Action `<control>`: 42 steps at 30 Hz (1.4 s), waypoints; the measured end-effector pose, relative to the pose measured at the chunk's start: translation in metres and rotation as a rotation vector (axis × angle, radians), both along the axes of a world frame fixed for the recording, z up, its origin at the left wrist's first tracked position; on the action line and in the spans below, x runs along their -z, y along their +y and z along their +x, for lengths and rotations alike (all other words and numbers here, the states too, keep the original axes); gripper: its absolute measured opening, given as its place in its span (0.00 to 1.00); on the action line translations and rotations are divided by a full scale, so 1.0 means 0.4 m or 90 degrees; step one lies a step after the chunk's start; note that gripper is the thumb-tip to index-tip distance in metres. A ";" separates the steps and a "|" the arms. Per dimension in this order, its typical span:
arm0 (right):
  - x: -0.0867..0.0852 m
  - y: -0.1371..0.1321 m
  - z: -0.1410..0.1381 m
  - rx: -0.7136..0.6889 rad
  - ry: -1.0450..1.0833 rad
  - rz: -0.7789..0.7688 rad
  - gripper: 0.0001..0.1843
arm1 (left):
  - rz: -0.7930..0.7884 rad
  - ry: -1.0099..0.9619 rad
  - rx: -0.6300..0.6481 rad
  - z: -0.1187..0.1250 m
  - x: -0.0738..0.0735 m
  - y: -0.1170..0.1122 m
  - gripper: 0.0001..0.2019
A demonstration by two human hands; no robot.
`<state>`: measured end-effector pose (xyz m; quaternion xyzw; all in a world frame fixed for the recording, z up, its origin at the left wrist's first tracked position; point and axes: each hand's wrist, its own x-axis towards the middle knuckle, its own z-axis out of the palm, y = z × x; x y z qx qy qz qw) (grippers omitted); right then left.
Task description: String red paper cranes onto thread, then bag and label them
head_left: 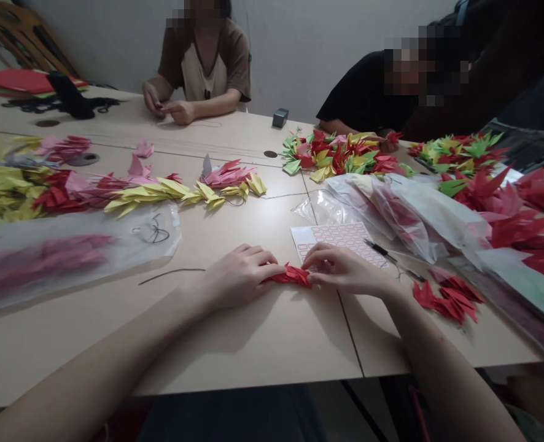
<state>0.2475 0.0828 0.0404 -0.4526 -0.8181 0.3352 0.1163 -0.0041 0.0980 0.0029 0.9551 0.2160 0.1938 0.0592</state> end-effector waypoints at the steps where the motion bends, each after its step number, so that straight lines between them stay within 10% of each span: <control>1: -0.001 0.000 -0.001 -0.001 0.001 0.000 0.09 | 0.007 -0.007 0.001 0.000 0.002 0.001 0.11; 20: 0.010 -0.004 -0.005 0.099 0.312 0.064 0.09 | 0.119 -0.206 -0.019 -0.008 -0.028 0.009 0.10; 32: 0.020 0.000 -0.032 0.071 0.349 -0.198 0.13 | 0.131 -0.159 0.061 -0.011 -0.031 0.009 0.15; 42: 0.010 0.002 -0.015 0.109 0.371 -0.203 0.09 | 0.130 -0.201 0.043 -0.009 -0.037 0.001 0.14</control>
